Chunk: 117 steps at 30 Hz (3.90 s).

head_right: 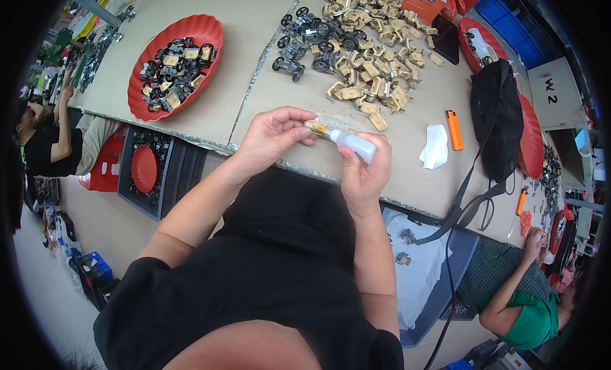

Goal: The person assembles small components by hand, joining them with glue from a bottle.

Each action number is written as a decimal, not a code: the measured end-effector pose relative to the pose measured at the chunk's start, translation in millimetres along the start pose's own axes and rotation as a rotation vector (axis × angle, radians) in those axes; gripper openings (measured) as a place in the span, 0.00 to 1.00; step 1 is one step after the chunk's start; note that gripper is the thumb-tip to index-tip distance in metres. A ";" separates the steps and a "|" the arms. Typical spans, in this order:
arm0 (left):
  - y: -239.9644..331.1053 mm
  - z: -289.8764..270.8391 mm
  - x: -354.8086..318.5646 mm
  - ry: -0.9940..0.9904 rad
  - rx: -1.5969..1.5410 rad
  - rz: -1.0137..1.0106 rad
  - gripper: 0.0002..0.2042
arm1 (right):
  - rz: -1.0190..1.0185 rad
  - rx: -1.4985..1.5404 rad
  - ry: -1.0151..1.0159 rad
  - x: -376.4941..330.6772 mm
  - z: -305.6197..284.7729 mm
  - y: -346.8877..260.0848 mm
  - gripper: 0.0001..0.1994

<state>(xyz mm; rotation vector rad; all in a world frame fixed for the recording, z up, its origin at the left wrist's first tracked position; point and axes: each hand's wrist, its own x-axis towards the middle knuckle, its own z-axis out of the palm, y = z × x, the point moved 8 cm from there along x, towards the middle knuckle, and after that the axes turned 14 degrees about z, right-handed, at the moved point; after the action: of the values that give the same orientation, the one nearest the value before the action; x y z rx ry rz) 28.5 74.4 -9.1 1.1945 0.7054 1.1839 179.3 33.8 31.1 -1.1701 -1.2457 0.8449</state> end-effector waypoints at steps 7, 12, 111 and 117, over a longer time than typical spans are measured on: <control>-0.1 0.1 -0.7 -0.002 0.011 -0.008 0.11 | -0.030 -0.018 0.007 0.6 0.8 0.4 0.15; 1.0 0.4 0.0 -0.001 0.009 -0.012 0.11 | -0.035 -0.001 0.019 0.6 -0.7 1.5 0.16; 35.5 40.8 15.2 -0.273 -0.136 0.062 0.10 | 0.688 1.001 -0.526 -3.7 39.6 35.0 0.25; 98.1 -1.5 40.1 -0.202 1.221 0.903 0.17 | 0.720 1.072 -0.452 -2.1 31.2 47.4 0.25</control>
<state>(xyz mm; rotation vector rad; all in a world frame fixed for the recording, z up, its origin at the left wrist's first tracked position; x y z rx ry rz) 8.0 106.6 89.8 2.8234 0.7561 1.2906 153.9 49.2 -17.3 -0.4979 -0.4627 2.0645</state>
